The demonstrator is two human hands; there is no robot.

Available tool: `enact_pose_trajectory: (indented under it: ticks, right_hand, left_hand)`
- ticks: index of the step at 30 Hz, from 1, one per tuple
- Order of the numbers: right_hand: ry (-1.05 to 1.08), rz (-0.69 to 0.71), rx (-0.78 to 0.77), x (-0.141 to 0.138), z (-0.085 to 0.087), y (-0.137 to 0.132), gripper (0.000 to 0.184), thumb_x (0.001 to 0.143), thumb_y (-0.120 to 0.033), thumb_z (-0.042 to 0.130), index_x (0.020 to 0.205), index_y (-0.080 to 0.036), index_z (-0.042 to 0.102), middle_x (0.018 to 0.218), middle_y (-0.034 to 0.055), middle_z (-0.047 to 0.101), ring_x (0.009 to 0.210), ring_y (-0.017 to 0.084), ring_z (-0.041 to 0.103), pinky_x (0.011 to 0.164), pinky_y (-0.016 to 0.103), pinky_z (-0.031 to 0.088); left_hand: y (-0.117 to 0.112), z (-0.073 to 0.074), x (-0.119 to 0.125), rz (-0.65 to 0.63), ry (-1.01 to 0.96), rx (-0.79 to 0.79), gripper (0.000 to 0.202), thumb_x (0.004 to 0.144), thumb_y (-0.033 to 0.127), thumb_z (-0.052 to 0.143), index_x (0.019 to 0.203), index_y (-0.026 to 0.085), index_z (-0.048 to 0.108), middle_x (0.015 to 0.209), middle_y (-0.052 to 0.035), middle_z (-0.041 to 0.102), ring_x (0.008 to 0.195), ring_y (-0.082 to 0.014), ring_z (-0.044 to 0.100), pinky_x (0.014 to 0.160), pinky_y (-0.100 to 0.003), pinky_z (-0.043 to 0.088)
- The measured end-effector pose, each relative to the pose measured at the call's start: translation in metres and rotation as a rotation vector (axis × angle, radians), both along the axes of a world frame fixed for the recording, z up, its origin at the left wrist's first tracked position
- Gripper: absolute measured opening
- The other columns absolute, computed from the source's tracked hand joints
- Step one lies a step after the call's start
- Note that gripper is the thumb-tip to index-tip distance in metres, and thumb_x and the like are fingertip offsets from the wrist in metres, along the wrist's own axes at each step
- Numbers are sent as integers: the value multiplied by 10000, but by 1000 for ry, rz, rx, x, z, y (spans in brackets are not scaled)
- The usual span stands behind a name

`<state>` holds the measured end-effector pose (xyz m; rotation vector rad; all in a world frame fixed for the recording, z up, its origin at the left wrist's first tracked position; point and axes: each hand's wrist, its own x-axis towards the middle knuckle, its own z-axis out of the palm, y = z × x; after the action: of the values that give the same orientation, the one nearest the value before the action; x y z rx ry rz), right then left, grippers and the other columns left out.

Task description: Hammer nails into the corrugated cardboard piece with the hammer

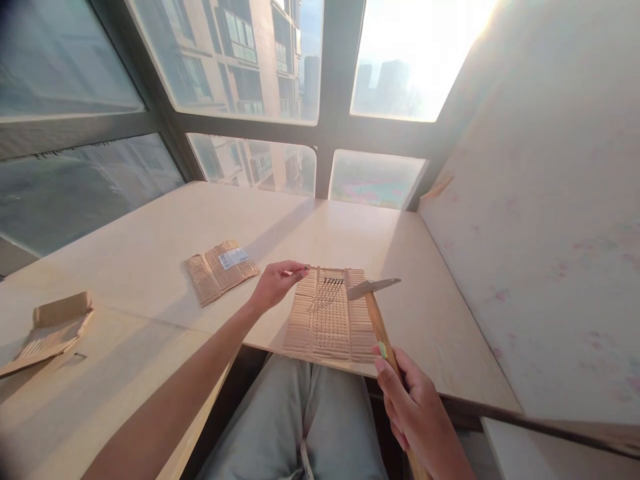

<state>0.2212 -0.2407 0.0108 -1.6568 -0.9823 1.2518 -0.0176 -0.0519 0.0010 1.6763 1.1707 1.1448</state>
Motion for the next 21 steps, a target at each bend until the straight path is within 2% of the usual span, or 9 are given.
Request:
enact_pose_trajectory:
  ticks: [5, 9, 12, 15, 21]
  right_hand:
    - [-6, -2, 7, 3, 3, 5, 617, 816, -628, 585, 1192, -142, 536, 457, -138, 317, 278, 35, 219, 230, 126, 275]
    - [-17, 32, -22, 8, 0, 10, 617, 835, -624, 565, 1221, -145, 515, 430, -143, 311, 279, 42, 214, 234, 131, 283]
    - [-11, 62, -41, 9, -1, 13, 639, 836, -640, 548, 1231, -140, 498, 416, -146, 312, 279, 46, 225, 239, 133, 292]
    - [-19, 66, -57, 7, 3, 15, 678, 806, -673, 546, 1213, -133, 501, 412, -146, 312, 275, 48, 233, 234, 136, 287]
    - [-8, 53, -84, 3, 7, 17, 701, 773, -678, 563, 1208, -132, 496, 404, -151, 311, 264, 52, 243, 233, 144, 290]
  left_hand:
    - [28, -25, 18, 11, 151, 136, 92, 770, 262, 702, 800, 230, 782, 826, -56, 694, 857, -188, 616, 830, -346, 498]
    - [31, -37, 20, 30, 247, 141, 75, 764, 269, 726, 805, 284, 787, 1044, -58, 694, 1059, -237, 565, 978, -440, 432]
    - [29, -41, 20, 21, 267, 100, 88, 779, 265, 720, 819, 306, 787, 1181, -51, 663, 1178, -261, 515, 1033, -489, 384]
    - [28, -42, 22, 6, 262, 75, 93, 776, 266, 728, 832, 311, 786, 1230, -53, 645, 1240, -273, 478, 1041, -498, 378]
    - [31, -46, 25, -31, 241, 69, 93, 778, 273, 719, 824, 320, 785, 1200, -56, 662, 1200, -264, 524, 1020, -496, 410]
